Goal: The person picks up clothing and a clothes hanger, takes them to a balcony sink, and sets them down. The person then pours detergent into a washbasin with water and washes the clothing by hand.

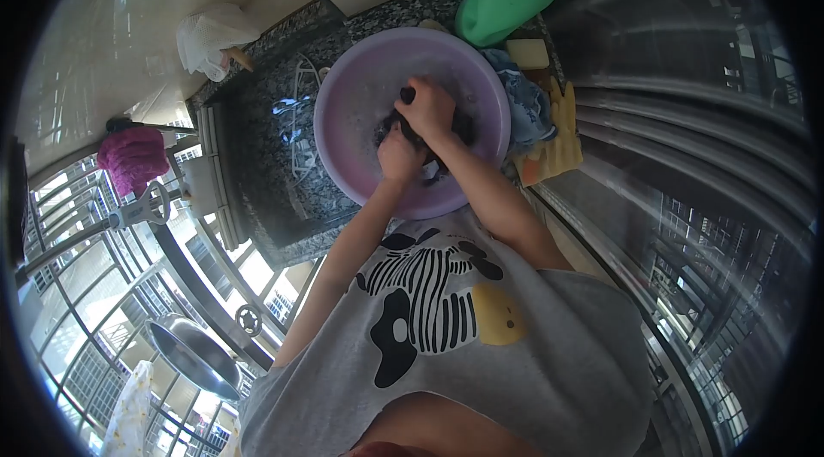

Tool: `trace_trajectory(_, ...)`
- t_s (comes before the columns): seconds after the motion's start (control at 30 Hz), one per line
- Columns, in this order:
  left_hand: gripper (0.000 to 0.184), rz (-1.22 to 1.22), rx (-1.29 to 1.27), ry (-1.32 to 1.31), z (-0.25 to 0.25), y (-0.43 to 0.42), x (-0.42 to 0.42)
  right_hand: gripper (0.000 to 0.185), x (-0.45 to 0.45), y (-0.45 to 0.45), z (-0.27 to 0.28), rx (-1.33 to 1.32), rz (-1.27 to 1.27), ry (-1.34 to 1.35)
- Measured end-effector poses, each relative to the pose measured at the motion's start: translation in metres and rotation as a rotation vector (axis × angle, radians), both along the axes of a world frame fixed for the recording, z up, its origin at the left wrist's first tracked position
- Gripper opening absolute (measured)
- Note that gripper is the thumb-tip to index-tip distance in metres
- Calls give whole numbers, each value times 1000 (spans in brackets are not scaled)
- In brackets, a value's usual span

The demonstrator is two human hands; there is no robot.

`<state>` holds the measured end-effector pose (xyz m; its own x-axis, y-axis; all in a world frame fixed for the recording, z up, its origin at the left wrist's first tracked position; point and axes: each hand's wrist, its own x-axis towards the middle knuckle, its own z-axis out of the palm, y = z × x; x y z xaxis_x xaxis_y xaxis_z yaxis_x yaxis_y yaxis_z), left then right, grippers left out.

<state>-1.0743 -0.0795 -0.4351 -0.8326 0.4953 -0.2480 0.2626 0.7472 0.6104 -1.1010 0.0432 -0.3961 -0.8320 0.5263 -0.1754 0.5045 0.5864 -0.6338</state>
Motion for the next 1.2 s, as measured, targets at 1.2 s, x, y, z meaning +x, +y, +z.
trace_trajectory(1.2,75,-61,77,-125,48,-24,-8,43,79,-1,11,-350,-65,249)
